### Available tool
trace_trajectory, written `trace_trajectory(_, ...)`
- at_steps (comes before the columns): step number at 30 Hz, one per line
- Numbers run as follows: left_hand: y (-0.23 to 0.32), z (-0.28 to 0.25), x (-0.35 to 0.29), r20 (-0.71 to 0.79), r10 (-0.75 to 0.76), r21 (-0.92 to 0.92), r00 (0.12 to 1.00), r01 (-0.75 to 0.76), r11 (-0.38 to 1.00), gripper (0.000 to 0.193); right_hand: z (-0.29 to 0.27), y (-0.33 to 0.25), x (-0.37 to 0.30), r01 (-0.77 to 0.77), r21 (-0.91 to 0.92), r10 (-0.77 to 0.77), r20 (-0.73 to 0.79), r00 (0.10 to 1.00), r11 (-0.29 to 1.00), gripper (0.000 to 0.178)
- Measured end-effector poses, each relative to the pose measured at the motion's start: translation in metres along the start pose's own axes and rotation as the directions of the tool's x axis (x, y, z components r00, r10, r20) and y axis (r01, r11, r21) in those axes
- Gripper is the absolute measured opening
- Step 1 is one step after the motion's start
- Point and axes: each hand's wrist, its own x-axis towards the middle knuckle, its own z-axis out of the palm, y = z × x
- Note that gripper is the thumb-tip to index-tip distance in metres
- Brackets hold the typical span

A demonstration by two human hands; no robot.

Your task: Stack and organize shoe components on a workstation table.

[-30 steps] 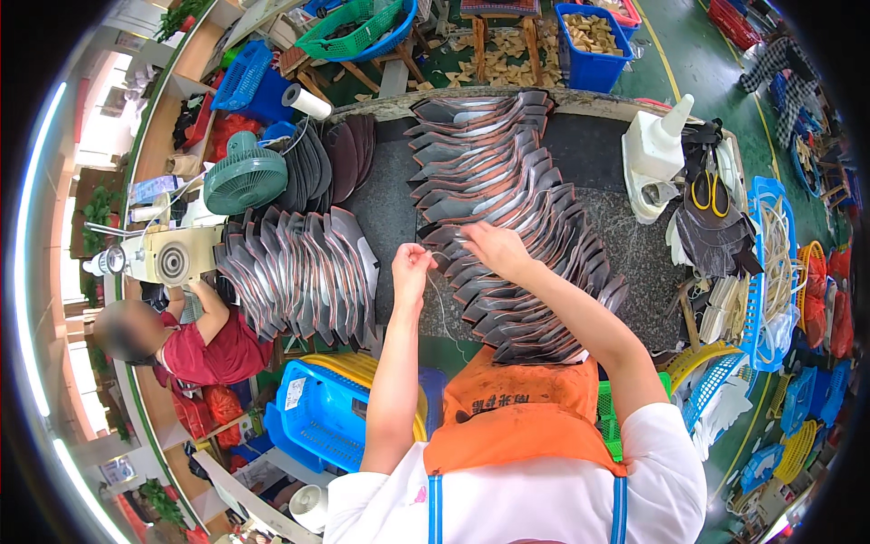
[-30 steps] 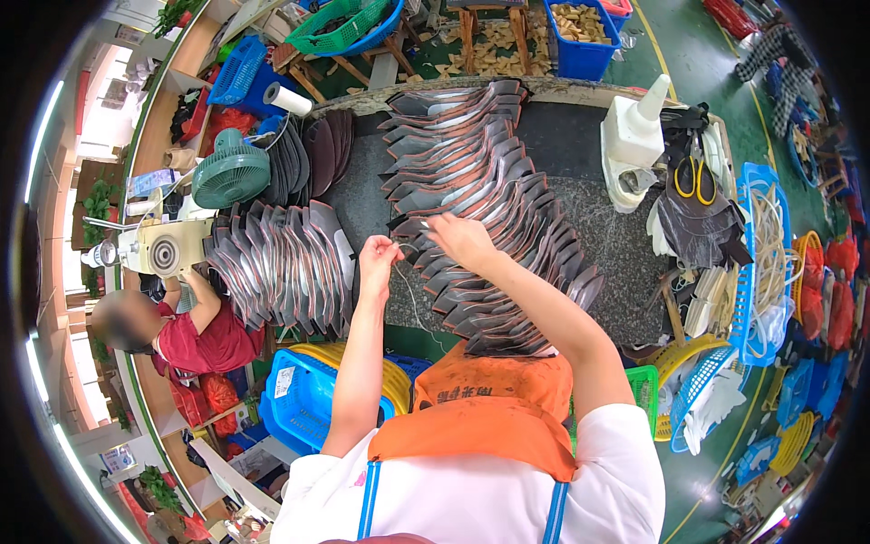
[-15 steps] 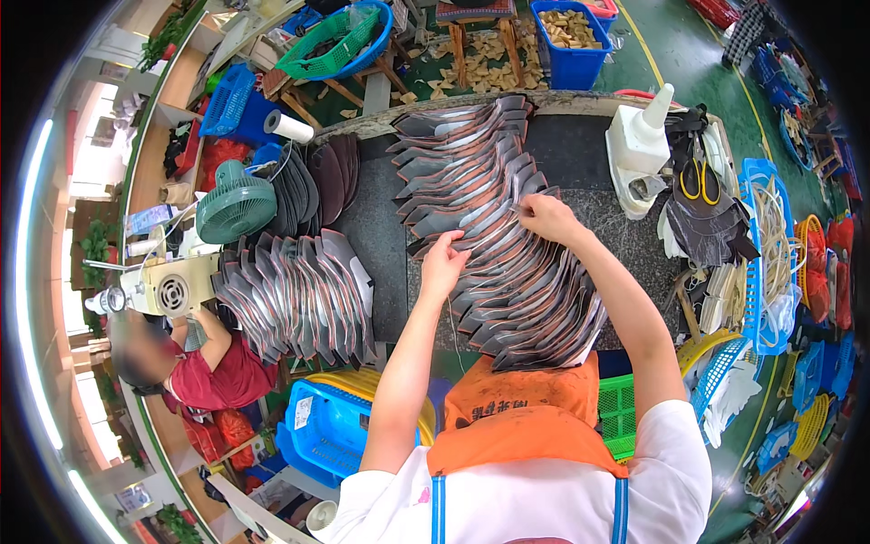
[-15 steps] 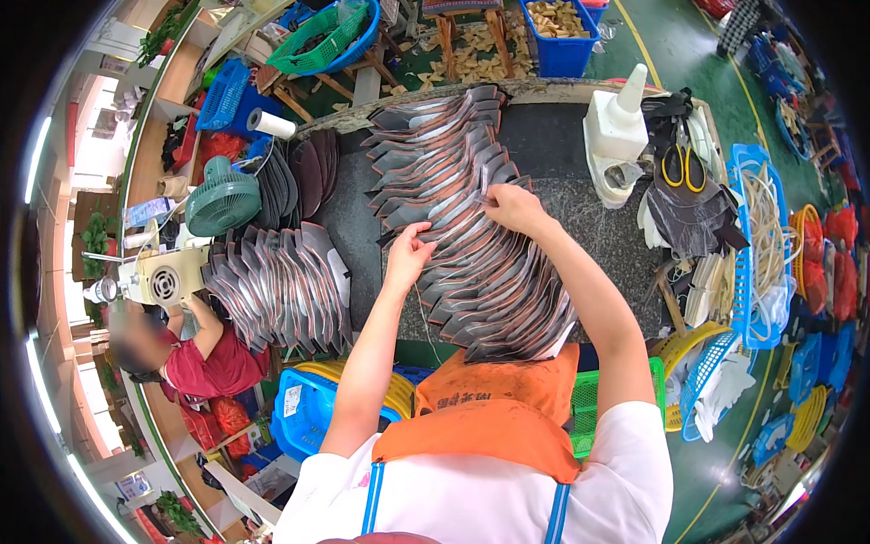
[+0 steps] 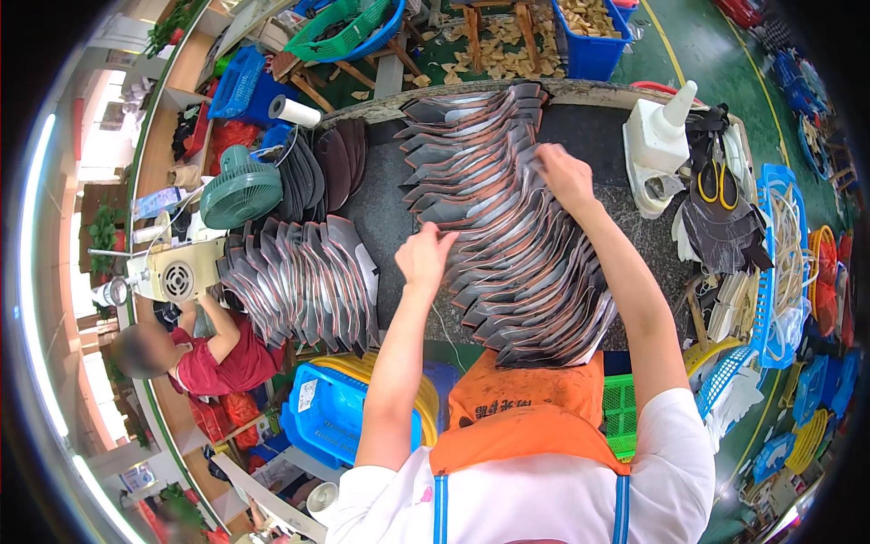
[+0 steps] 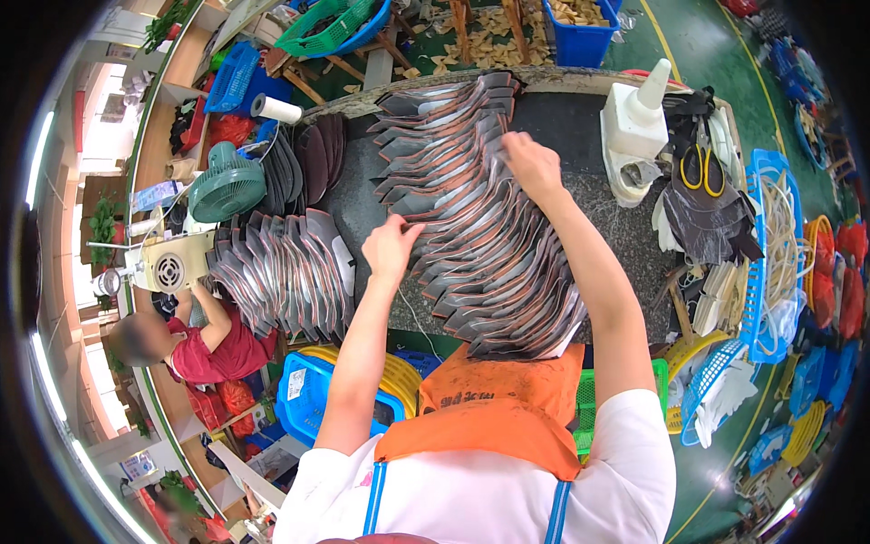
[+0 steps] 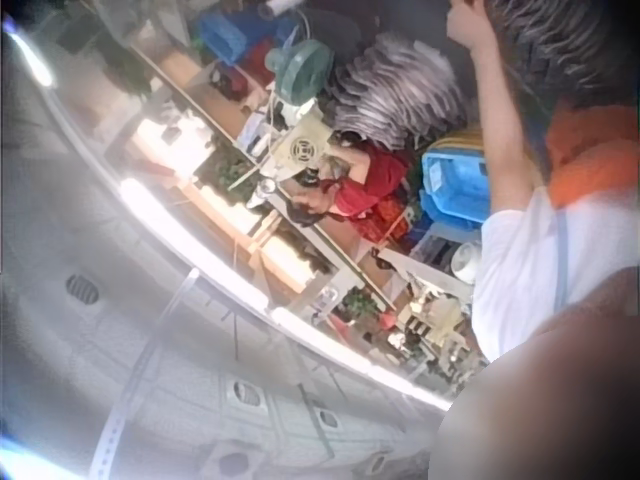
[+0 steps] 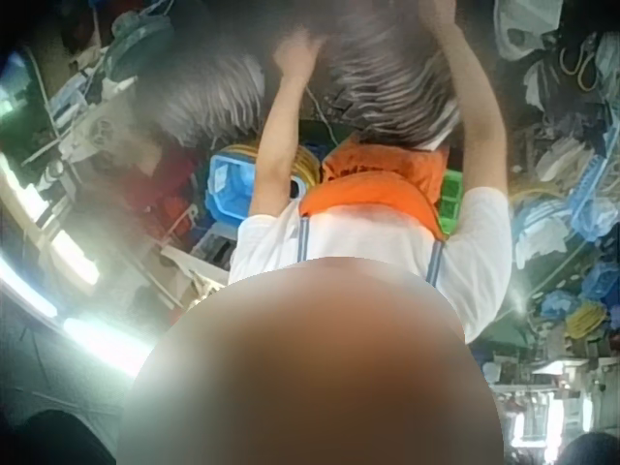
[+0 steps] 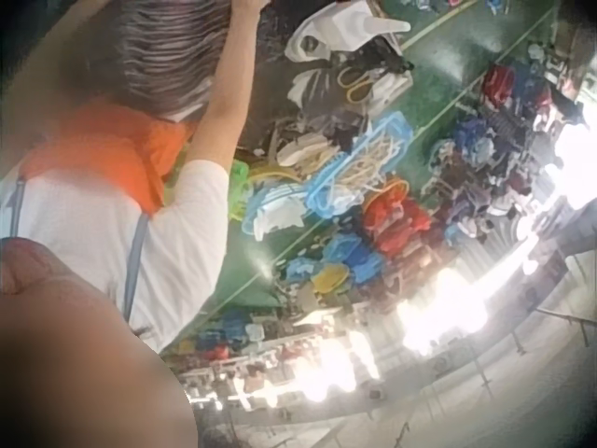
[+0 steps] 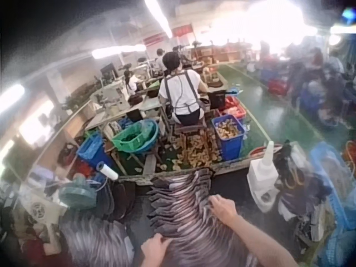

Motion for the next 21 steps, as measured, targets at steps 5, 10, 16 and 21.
trace_trajectory(5, -0.049, -0.008, 0.004, 0.297, -0.072, -0.836, 0.952, 0.296, 0.462, 0.030, 0.009, -0.074, -0.036, 0.186, 0.222, -0.230, 0.189, 0.955, 0.957, 0.038)
trace_trajectory(10, -0.048, -0.010, -0.008, 0.296, -0.124, -0.894, 0.947, 0.321, 0.314, 0.022, 0.040, -0.131, -0.029, 0.400, 0.212, -0.436, 0.167, 0.884, 0.892, 0.040)
trace_trajectory(16, -0.060, -0.011, -0.062, 0.278, -0.050, -0.941, 0.959, 0.282, 0.187, 0.013, 0.007, -0.165, -0.049, -0.388, 0.720, -0.189, 0.579, 0.793, 0.575, 0.080)
trace_trajectory(21, -0.036, -0.044, -0.096, 0.446, 0.029, -0.880, 0.894, 0.433, 0.195, 0.017, -0.004, -0.173, -0.063, -0.424, 0.690, -0.286, 0.666, 0.689, 0.586, 0.031)
